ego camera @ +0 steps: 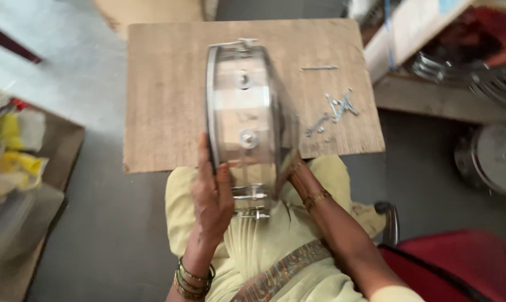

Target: The person attaches metal components to the frame of a drum using small bolts and a tool.

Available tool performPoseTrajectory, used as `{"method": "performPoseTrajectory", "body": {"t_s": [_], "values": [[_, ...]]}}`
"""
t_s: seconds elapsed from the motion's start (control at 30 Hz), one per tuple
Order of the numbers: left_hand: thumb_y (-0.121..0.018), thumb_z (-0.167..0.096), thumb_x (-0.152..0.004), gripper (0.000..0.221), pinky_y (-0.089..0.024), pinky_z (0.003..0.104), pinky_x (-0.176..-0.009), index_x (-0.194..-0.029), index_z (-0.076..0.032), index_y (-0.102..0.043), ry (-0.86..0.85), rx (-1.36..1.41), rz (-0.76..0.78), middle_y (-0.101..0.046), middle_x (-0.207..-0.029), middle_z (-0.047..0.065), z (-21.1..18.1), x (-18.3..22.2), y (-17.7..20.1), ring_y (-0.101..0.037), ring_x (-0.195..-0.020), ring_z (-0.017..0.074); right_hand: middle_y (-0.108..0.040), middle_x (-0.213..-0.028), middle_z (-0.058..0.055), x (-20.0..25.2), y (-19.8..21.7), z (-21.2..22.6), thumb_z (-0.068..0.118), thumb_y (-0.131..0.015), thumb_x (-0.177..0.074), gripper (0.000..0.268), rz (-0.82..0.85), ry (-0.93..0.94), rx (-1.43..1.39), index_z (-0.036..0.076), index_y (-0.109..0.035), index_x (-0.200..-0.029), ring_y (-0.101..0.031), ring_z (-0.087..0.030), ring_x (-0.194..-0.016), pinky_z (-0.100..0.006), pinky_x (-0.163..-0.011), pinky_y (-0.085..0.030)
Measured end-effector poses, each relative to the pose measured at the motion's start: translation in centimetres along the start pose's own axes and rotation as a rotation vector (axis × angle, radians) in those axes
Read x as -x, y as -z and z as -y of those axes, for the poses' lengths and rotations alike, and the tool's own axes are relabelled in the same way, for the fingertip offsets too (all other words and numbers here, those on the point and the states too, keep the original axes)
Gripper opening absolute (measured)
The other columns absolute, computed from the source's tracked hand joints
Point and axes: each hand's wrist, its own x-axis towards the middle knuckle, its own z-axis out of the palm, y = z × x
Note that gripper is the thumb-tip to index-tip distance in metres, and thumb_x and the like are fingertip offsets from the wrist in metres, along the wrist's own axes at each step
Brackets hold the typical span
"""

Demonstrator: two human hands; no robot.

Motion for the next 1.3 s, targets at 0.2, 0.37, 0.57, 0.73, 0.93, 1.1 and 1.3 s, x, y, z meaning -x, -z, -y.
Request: {"method": "performPoseTrajectory", "body": {"t_s": [0.2, 0.37, 0.57, 0.73, 0.93, 1.1, 1.3], "values": [[-0.045, -0.009, -0.111, 0.055, -0.041, 0.024, -0.049, -0.162, -0.001, -0.026, -0.087, -0.021, -0.073, -0.069, -0.084, 0.004, 0.8, -2.0, -0.8, -0.053, -0.059, 0.0078, -0.072, -0.112, -0.009, -1.3, 2.9, -0.9, 0.039, -0.054, -0.105, 0.043, -0.013, -0.051, 0.011, 0.006, -0.063, -0.132, -0.07, -0.021, -0.096, -0.038, -0.084, -0.061], [-0.044, -0.007, -0.117, 0.053, -0.046, 0.024, -0.06, -0.167, 0.001, -0.026, -0.103, -0.077, -0.067, -0.065, -0.092, 0.006, 0.1, -3.7, -1.6, -0.054, -0.071, 0.007, -0.071, -0.1, -0.009, 0.2, 7.0, 1.2, 0.032, -0.057, -0.107, 0.035, -0.188, 0.023, 0.581, 0.001, -0.066, -0.121, -0.07, -0.017, -0.083, -0.034, -0.07, -0.06], [-0.045, -0.01, -0.115, 0.053, -0.044, 0.024, -0.055, -0.164, 0.003, -0.029, -0.023, -0.095, -0.029, -0.063, -0.087, 0.005, -0.7, -4.9, -1.9, -0.052, -0.065, 0.0054, -0.072, -0.079, -0.004, 2.2, 13.5, 9.2, 0.014, -0.067, -0.095, 0.021, -0.526, 0.259, 1.014, 0.005, -0.073, -0.113, -0.064, -0.012, -0.06, -0.029, -0.055, -0.055], [-0.044, -0.017, -0.117, 0.054, -0.042, 0.023, -0.056, -0.164, 0.005, -0.032, -0.036, -0.167, -0.043, -0.064, -0.088, 0.005, -0.4, -4.8, -1.6, -0.051, -0.066, 0.0056, -0.075, -0.086, -0.007, 0.7, 18.7, 15.1, 0.013, -0.074, -0.085, 0.022, -0.815, 0.511, 1.349, 0.007, -0.077, -0.107, -0.073, -0.02, -0.075, -0.035, -0.069, -0.058], [-0.045, -0.021, -0.117, 0.054, -0.043, 0.024, -0.061, -0.163, 0.005, -0.036, -0.04, -0.283, -0.076, -0.068, -0.11, 0.01, 0.1, -4.7, -1.2, -0.05, -0.071, 0.0084, -0.065, -0.122, -0.02, -2.5, 17.7, 18.7, 0.005, -0.057, -0.083, 0.04, -0.767, 0.918, 1.815, 0.004, -0.067, -0.121, -0.059, -0.043, -0.11, -0.047, -0.092, -0.049], [-0.045, -0.021, -0.117, 0.055, -0.045, 0.024, -0.064, -0.164, 0.005, -0.035, -0.02, -0.273, -0.09, -0.067, -0.097, 0.009, 0.1, -4.8, -1.1, -0.054, -0.075, 0.0079, -0.063, -0.125, -0.016, -3.7, 14.4, 19.1, 0.014, -0.05, -0.103, 0.021, -0.692, 0.634, 2.0, 0.007, -0.065, -0.115, -0.057, -0.039, -0.11, -0.046, -0.095, -0.048], [-0.044, -0.019, -0.114, 0.054, -0.043, 0.023, -0.052, -0.162, 0.003, -0.032, -0.021, -0.184, -0.059, -0.067, -0.086, 0.003, 0.4, -4.8, -1.4, -0.055, -0.063, 0.005, -0.064, -0.11, -0.015, -0.5, 12.6, 14.8, 0.008, -0.053, -0.099, 0.015, -0.666, 0.652, 1.872, 0.006, -0.066, -0.105, -0.06, -0.035, -0.108, -0.043, -0.091, -0.051]]}}
